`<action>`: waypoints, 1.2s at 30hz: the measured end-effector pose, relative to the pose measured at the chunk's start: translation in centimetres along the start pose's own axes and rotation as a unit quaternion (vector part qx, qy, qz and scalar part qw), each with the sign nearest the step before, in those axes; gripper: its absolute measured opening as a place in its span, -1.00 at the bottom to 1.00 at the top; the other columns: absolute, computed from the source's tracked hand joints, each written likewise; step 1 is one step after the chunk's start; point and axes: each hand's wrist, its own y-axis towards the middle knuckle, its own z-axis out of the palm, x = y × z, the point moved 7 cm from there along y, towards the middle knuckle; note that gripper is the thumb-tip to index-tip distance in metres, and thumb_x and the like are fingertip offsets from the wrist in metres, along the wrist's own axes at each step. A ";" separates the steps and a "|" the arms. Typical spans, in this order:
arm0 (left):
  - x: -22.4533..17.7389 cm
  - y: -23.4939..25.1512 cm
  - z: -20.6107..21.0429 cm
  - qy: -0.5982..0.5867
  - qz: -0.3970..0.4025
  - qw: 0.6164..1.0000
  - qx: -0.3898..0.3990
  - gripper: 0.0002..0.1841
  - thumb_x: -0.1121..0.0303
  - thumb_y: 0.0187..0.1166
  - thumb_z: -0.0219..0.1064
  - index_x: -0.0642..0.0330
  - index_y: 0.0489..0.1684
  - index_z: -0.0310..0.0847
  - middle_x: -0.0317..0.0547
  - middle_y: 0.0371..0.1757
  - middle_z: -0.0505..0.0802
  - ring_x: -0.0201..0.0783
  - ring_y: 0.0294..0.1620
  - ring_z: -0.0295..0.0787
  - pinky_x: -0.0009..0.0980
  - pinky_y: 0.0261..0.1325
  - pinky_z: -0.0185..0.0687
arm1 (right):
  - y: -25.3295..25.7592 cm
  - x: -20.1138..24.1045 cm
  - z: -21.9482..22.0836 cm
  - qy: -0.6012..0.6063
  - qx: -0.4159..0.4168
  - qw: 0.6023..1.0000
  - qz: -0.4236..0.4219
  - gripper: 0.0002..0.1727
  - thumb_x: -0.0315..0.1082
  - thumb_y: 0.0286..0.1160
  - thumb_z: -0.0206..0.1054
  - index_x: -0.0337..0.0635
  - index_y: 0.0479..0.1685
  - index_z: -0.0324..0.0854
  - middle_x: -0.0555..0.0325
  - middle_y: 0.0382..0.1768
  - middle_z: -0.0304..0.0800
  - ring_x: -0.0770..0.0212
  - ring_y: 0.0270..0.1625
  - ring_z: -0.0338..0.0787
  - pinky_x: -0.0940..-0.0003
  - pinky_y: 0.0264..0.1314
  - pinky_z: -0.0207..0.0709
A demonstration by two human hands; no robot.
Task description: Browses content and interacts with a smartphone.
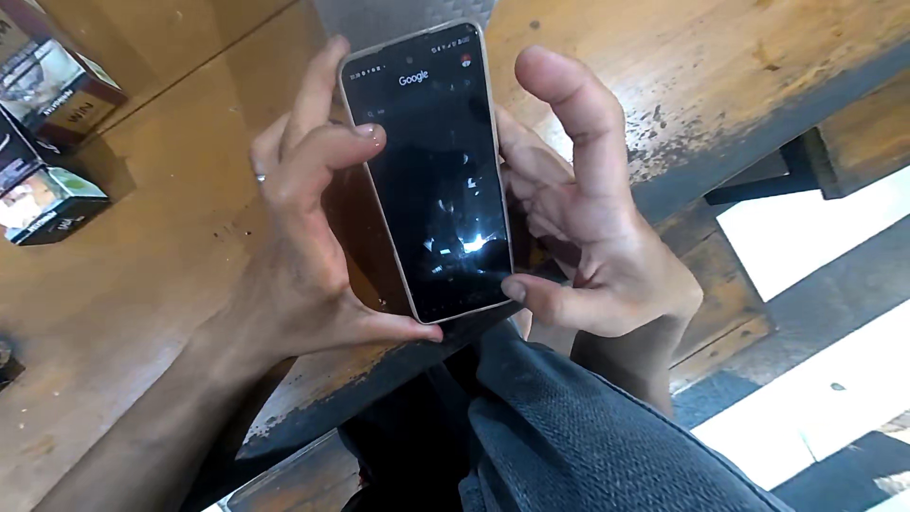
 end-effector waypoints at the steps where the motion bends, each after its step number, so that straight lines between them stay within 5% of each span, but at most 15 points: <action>1: 0.0 0.0 0.0 0.002 -0.001 1.000 0.001 0.31 -0.32 -0.31 0.77 0.15 0.56 0.11 0.38 0.81 0.17 0.30 0.78 0.13 0.16 0.71 0.21 | 0.0 0.0 0.0 0.003 -0.002 1.000 -0.001 0.28 -0.46 0.03 0.47 -0.37 0.81 -0.44 -0.26 0.77 0.09 0.02 0.65 0.50 0.18 0.58 0.64; 7: -0.1 0.0 -0.1 -0.006 0.008 1.000 -0.008 0.33 -0.27 -0.31 0.81 0.21 0.54 0.06 0.35 0.79 0.21 0.23 0.77 0.19 0.09 0.70 0.31 | 0.1 0.0 -0.1 0.021 -0.033 0.999 0.012 0.13 -0.53 0.16 0.42 -0.40 0.79 -0.33 -0.19 0.66 0.29 0.13 0.47 0.66 0.29 0.38 0.75; 22: -0.2 -0.1 -0.1 0.014 0.016 1.000 -0.004 0.32 -0.30 -0.28 0.79 0.16 0.56 0.05 0.33 0.78 0.22 0.19 0.75 0.22 0.05 0.64 0.33 | 0.2 0.0 -0.2 0.023 -0.037 0.999 0.023 0.07 -0.51 0.28 0.43 -0.45 0.79 -0.28 -0.20 0.64 0.32 0.13 0.36 0.71 0.30 0.28 0.78; 27: -0.2 -0.1 0.0 0.025 0.015 1.000 0.002 0.31 -0.36 -0.31 0.76 0.18 0.54 0.13 0.36 0.77 0.22 0.24 0.73 0.22 0.09 0.65 0.27 | 0.1 -0.1 -0.1 0.031 -0.043 0.998 0.032 0.06 -0.54 0.26 0.43 -0.44 0.78 -0.24 -0.15 0.59 0.36 0.18 0.18 0.79 0.34 0.09 0.85; 36: -0.2 0.1 0.2 0.075 -0.009 0.996 0.048 0.43 -0.52 -0.27 0.62 0.20 0.74 0.09 0.39 0.83 0.11 0.22 0.77 0.13 0.14 0.66 0.08 | 0.2 -0.1 0.0 0.028 -0.043 0.998 0.034 0.06 -0.47 0.32 0.44 -0.43 0.80 -0.25 -0.17 0.54 0.38 0.17 0.19 0.81 0.32 0.11 0.88</action>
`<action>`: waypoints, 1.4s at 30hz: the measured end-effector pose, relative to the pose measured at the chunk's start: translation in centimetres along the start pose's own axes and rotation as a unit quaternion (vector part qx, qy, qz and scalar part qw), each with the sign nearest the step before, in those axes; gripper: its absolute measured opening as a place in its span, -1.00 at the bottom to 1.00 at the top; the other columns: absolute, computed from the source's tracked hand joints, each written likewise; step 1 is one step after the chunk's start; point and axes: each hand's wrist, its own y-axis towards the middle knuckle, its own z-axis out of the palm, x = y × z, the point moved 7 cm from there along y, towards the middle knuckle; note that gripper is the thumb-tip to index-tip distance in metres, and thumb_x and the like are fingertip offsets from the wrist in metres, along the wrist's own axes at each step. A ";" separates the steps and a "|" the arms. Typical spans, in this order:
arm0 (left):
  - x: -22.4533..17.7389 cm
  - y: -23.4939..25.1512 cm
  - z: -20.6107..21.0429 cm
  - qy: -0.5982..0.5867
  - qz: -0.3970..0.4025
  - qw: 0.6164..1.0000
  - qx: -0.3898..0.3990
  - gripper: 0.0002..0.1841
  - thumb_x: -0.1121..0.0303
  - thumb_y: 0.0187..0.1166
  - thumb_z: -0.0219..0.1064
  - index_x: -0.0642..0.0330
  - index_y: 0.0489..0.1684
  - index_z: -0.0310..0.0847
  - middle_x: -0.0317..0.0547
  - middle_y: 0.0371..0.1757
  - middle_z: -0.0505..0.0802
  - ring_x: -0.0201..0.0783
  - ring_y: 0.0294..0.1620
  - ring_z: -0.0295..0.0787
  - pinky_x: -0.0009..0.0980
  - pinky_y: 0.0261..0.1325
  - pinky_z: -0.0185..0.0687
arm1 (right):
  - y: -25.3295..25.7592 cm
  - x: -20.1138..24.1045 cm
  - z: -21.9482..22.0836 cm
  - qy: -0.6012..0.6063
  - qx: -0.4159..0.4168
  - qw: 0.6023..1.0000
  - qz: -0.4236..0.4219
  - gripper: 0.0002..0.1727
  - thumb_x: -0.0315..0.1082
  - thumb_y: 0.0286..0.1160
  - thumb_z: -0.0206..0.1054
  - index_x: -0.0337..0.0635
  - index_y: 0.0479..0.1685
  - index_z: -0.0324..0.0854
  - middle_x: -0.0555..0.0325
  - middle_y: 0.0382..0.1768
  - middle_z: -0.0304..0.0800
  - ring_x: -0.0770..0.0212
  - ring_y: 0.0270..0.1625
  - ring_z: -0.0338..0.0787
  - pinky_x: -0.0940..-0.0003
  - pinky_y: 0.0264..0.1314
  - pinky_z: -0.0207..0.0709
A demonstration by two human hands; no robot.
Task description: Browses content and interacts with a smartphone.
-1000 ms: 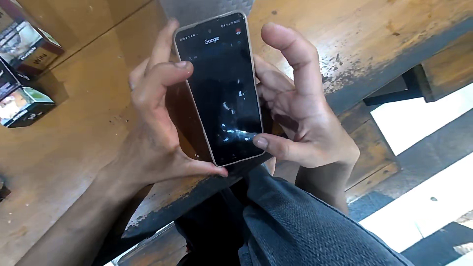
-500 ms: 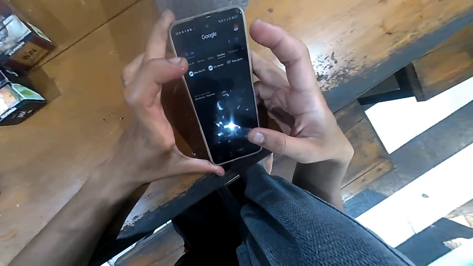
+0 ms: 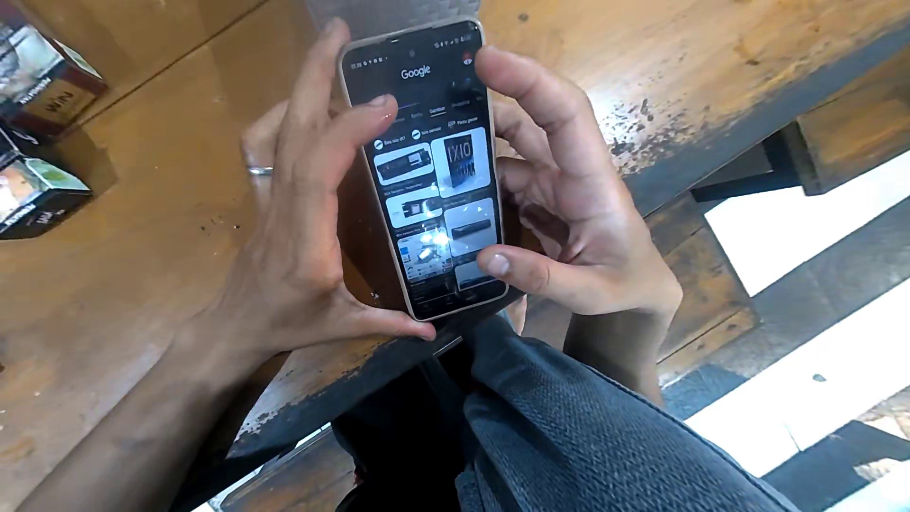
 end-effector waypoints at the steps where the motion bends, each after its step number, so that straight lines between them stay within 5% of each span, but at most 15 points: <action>1: 0.0 0.0 0.0 -0.001 -0.003 1.000 0.001 0.43 -0.52 -0.27 0.62 0.21 0.74 0.08 0.39 0.83 0.10 0.23 0.78 0.11 0.15 0.68 0.07 | 0.0 0.0 0.0 -0.002 0.003 1.000 0.001 0.06 -0.46 0.33 0.44 -0.44 0.80 -0.25 -0.17 0.55 0.38 0.17 0.21 0.80 0.32 0.12 0.88; 17: 0.0 0.1 0.1 0.008 -0.004 1.000 0.008 0.45 -0.54 -0.28 0.60 0.24 0.75 0.12 0.42 0.83 0.09 0.26 0.78 0.10 0.19 0.66 0.02 | 0.0 0.1 0.1 0.001 0.003 1.000 -0.001 -0.01 -0.32 0.49 0.39 -0.48 0.79 -0.21 -0.14 0.53 0.41 0.25 0.17 0.79 0.39 0.09 0.86; 21: -0.2 0.2 0.2 0.019 -0.006 1.000 0.010 0.46 -0.56 -0.25 0.57 0.26 0.77 0.09 0.42 0.83 0.10 0.23 0.75 0.15 0.16 0.62 0.04 | -0.2 0.1 0.1 0.017 -0.008 1.000 0.006 -0.09 0.02 0.73 0.14 -0.44 0.80 -0.19 -0.04 0.48 0.47 0.28 0.21 0.77 0.38 0.10 0.84; 25: -0.2 0.1 0.1 0.023 -0.008 1.000 0.016 0.47 -0.56 -0.25 0.57 0.26 0.78 0.08 0.40 0.84 0.08 0.26 0.76 0.12 0.18 0.63 0.02 | -0.3 0.0 0.0 0.049 -0.015 0.999 0.018 -0.14 0.14 0.81 -0.09 -0.37 0.82 -0.17 -0.07 0.57 0.39 0.16 0.39 0.69 0.26 0.30 0.78; 35: -0.2 0.2 0.1 0.023 0.003 1.000 0.010 0.46 -0.54 -0.26 0.59 0.26 0.78 0.08 0.42 0.82 0.13 0.25 0.74 0.16 0.18 0.61 0.05 | -0.5 -0.1 -0.1 0.045 -0.019 0.999 0.017 -0.17 0.14 0.84 -0.15 -0.37 0.82 -0.14 -0.08 0.52 0.45 0.16 0.38 0.70 0.24 0.30 0.78; 42: 0.1 -0.3 0.0 -0.075 -0.014 0.997 -0.018 0.55 -0.33 -0.25 0.77 0.28 0.84 -0.20 0.26 0.81 0.22 0.12 0.78 0.20 0.02 0.77 0.24 | -0.5 -0.3 -0.2 -0.083 -0.041 0.995 0.030 -0.18 0.15 0.84 -0.28 -0.35 0.83 0.02 -0.07 0.41 0.43 0.19 0.34 0.68 0.25 0.25 0.79</action>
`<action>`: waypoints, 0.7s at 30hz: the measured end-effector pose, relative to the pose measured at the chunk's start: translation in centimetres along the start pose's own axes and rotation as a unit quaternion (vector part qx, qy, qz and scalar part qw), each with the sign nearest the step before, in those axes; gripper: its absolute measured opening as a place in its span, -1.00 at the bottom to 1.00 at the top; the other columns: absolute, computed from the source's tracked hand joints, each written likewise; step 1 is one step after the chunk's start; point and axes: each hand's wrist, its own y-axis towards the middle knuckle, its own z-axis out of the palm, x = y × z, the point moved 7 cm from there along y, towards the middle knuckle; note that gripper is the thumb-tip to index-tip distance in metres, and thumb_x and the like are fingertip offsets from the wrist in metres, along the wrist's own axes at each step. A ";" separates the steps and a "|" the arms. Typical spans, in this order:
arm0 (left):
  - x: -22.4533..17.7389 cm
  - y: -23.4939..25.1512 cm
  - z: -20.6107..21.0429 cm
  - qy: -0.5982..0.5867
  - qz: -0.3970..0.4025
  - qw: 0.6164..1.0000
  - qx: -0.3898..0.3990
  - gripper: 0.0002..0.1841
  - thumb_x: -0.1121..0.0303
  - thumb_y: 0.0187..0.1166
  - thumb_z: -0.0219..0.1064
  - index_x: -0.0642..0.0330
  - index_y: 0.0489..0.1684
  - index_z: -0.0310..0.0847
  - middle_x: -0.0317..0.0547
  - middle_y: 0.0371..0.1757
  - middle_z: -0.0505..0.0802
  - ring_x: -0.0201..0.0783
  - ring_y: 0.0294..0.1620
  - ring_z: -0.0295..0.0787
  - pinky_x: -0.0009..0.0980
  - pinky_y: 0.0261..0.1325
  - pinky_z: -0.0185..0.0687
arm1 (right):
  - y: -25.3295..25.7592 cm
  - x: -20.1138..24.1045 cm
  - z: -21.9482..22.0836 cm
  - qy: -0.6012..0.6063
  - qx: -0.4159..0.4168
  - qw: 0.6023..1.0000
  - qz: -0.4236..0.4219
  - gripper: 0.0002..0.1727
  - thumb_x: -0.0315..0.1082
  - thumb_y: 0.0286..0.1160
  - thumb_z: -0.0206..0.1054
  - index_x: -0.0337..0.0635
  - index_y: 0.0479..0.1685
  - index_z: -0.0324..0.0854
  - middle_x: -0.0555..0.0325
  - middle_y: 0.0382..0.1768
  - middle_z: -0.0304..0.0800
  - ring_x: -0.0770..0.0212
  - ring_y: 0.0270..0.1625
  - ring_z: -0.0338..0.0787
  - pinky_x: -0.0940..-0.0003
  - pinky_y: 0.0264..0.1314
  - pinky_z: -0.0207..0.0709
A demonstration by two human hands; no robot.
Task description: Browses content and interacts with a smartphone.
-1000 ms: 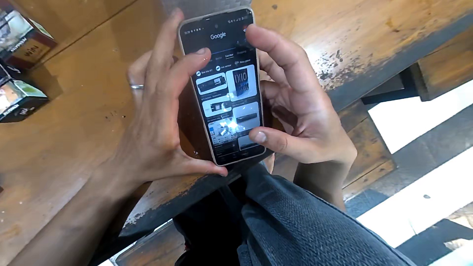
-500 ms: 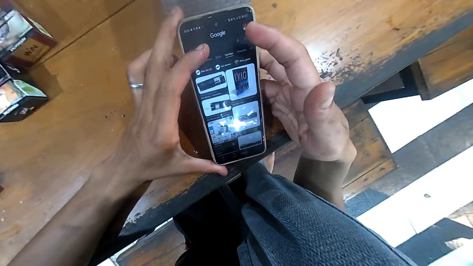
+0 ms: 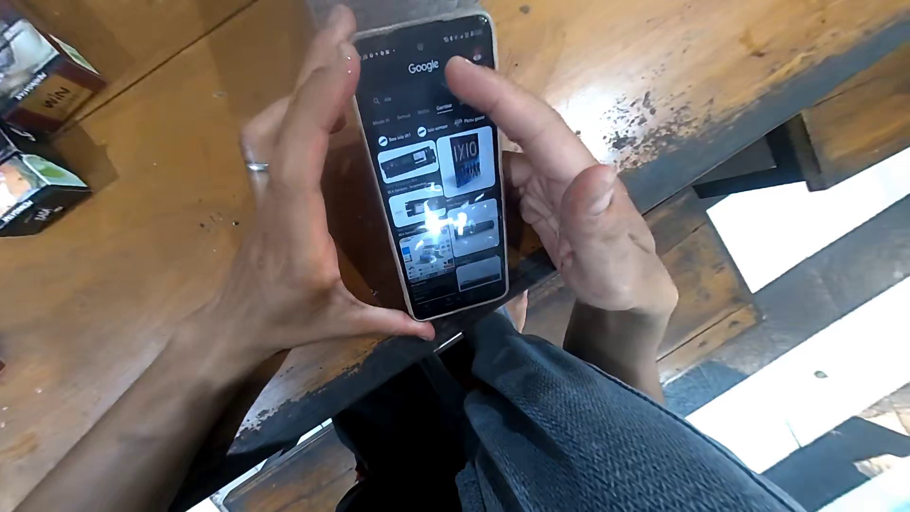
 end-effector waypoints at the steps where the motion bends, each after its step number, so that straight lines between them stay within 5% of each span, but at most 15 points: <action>1: 0.0 -0.1 0.0 -0.004 0.002 1.000 -0.002 0.55 -0.31 -0.23 0.77 0.28 0.84 -0.22 0.25 0.81 0.21 0.10 0.78 0.21 0.00 0.77 0.26 | -0.1 0.0 0.0 -0.018 -0.001 1.000 0.003 -0.18 0.15 0.84 -0.28 -0.32 0.84 0.03 -0.07 0.38 0.43 0.20 0.32 0.66 0.26 0.25 0.77; 7: -0.3 -0.1 0.0 0.007 0.018 1.000 -0.001 0.54 -0.32 -0.21 0.76 0.26 0.85 -0.25 0.24 0.80 0.22 0.07 0.75 0.24 -0.03 0.73 0.29 | -0.3 0.0 0.2 -0.018 -0.017 1.000 -0.004 -0.19 0.15 0.83 -0.23 -0.32 0.83 0.06 -0.01 0.29 0.44 0.23 0.25 0.66 0.32 0.15 0.78; 13: -0.4 -0.2 0.0 0.018 0.022 1.000 -0.003 0.53 -0.32 -0.20 0.76 0.26 0.84 -0.23 0.20 0.80 0.23 0.04 0.74 0.25 -0.06 0.71 0.29 | -0.4 0.3 0.1 0.029 -0.017 0.999 -0.020 -0.11 0.21 0.83 -0.25 -0.40 0.84 -0.09 -0.11 0.63 0.33 0.17 0.55 0.57 0.24 0.51 0.65; 21: -0.6 0.1 -0.2 0.016 0.032 0.999 -0.009 0.50 -0.33 -0.19 0.75 0.23 0.83 -0.19 0.25 0.79 0.25 0.05 0.72 0.29 -0.06 0.67 0.31 | -0.2 0.5 0.0 0.065 -0.025 0.997 -0.039 -0.13 0.18 0.83 -0.20 -0.39 0.84 -0.12 -0.10 0.67 0.24 0.12 0.56 0.54 0.21 0.48 0.66</action>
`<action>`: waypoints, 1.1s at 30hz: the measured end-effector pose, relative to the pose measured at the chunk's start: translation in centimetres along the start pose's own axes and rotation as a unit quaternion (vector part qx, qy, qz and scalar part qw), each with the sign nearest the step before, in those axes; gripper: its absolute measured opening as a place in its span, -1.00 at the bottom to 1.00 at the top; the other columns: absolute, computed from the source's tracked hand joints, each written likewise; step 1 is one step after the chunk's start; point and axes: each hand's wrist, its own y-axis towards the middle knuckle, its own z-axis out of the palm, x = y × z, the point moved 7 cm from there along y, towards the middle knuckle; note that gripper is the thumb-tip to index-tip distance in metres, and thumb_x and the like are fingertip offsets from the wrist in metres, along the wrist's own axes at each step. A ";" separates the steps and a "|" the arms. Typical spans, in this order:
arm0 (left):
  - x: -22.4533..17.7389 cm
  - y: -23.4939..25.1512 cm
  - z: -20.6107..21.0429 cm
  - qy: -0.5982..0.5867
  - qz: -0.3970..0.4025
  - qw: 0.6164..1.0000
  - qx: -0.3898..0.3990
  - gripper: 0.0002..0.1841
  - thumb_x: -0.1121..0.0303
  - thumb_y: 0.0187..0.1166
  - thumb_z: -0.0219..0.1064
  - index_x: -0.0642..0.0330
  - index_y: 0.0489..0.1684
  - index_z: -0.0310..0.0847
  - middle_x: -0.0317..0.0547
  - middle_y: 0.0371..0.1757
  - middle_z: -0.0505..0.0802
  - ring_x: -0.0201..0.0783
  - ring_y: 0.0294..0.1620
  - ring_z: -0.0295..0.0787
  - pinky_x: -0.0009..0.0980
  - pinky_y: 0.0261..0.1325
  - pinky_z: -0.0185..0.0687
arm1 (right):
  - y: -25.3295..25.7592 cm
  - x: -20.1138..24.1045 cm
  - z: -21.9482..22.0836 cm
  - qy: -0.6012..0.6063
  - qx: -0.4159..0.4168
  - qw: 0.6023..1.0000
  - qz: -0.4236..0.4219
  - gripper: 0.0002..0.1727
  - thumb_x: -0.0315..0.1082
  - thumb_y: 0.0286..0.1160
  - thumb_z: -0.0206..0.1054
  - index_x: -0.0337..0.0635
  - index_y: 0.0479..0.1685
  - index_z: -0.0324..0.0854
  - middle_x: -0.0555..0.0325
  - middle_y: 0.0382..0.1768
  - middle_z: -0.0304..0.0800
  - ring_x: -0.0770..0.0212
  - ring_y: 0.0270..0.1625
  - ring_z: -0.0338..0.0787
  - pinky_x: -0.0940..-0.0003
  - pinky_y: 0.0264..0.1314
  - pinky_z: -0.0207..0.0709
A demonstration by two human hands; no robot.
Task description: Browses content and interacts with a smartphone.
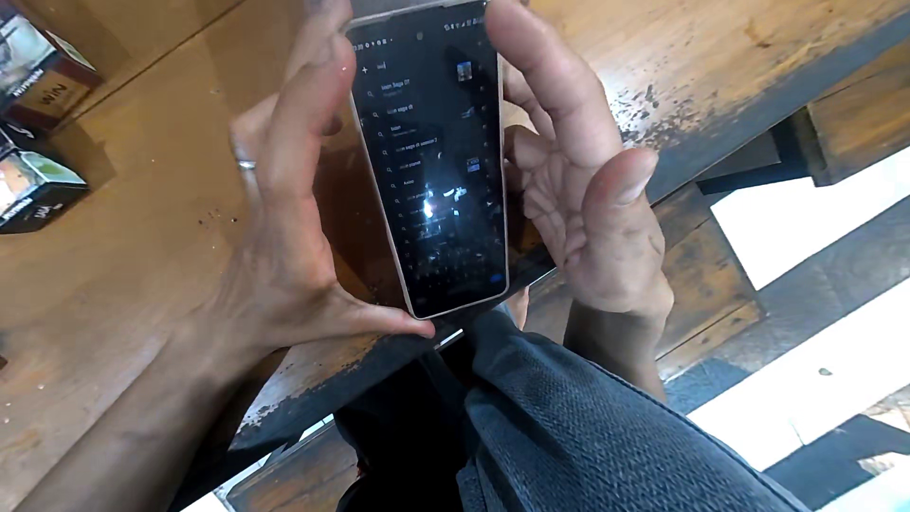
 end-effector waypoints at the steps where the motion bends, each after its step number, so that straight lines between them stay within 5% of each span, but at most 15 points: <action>1: 0.0 0.0 0.0 0.001 -0.001 1.000 0.000 0.50 -0.33 -0.20 0.75 0.23 0.83 -0.18 0.25 0.78 0.26 0.05 0.72 0.29 -0.06 0.67 0.32 | 0.0 0.0 -0.1 -0.006 -0.005 1.000 0.000 -0.14 0.19 0.83 -0.21 -0.37 0.84 -0.09 -0.09 0.66 0.24 0.13 0.54 0.55 0.24 0.45 0.67; 5: 0.0 0.1 0.0 -0.017 -0.006 1.000 0.002 0.47 -0.29 -0.20 0.77 0.23 0.81 -0.14 0.24 0.78 0.27 0.06 0.74 0.26 -0.07 0.68 0.32 | -0.2 0.2 -0.2 -0.019 -0.014 1.000 0.000 -0.16 0.19 0.84 -0.23 -0.33 0.83 0.00 -0.09 0.65 0.22 0.15 0.53 0.54 0.31 0.42 0.68; 8: 0.0 -0.1 0.0 -0.011 0.000 1.000 -0.002 0.47 -0.30 -0.20 0.76 0.21 0.82 -0.13 0.23 0.79 0.26 0.05 0.74 0.27 -0.07 0.67 0.31 | 0.0 0.4 -0.1 -0.036 -0.004 0.999 -0.015 -0.19 0.07 0.80 -0.04 -0.39 0.81 -0.02 -0.11 0.65 0.18 0.19 0.49 0.57 0.35 0.38 0.70; 11: 0.1 -0.2 0.0 -0.003 0.002 1.000 -0.007 0.48 -0.32 -0.20 0.76 0.22 0.81 -0.13 0.21 0.78 0.26 0.03 0.72 0.29 -0.08 0.67 0.33 | 0.4 0.6 0.2 -0.074 0.025 0.996 -0.031 0.05 -0.14 0.41 0.44 -0.44 0.80 -0.13 -0.19 0.71 0.09 0.17 0.52 0.55 0.35 0.40 0.71; 15: 0.2 -0.2 0.0 -0.001 0.001 1.000 -0.006 0.46 -0.31 -0.19 0.75 0.21 0.81 -0.12 0.20 0.79 0.26 0.05 0.73 0.26 -0.08 0.68 0.30 | 0.6 0.3 0.8 -0.109 0.059 0.991 -0.040 0.27 -0.25 0.06 0.61 -0.40 0.83 -0.20 -0.42 0.74 -0.07 -0.04 0.66 0.44 0.19 0.56 0.64; 20: 0.2 -0.2 0.0 0.001 0.000 1.000 -0.002 0.44 -0.32 -0.17 0.74 0.20 0.81 -0.09 0.17 0.81 0.23 0.03 0.74 0.24 -0.08 0.69 0.27 | 0.3 0.2 0.9 -0.143 0.072 0.985 -0.064 0.31 -0.29 0.01 0.67 -0.37 0.84 -0.21 -0.43 0.76 -0.10 -0.05 0.70 0.38 0.16 0.64 0.54; 23: 0.2 -0.2 0.0 0.003 0.001 1.000 0.000 0.42 -0.34 -0.18 0.73 0.15 0.80 -0.05 0.15 0.80 0.25 0.01 0.73 0.25 -0.06 0.68 0.26 | 0.2 0.1 0.9 -0.145 0.068 0.985 -0.062 0.30 -0.32 0.02 0.66 -0.31 0.86 -0.21 -0.43 0.76 -0.11 -0.07 0.65 0.47 0.16 0.57 0.65; 33: 0.2 -0.3 0.0 0.010 0.009 1.000 -0.008 0.43 -0.36 -0.19 0.72 0.19 0.79 -0.04 0.20 0.78 0.26 0.04 0.71 0.28 -0.07 0.67 0.30 | 0.4 0.5 0.8 -0.107 0.071 0.990 -0.057 0.22 -0.29 0.05 0.53 -0.45 0.81 -0.19 -0.36 0.75 -0.01 -0.02 0.69 0.40 0.18 0.61 0.58</action>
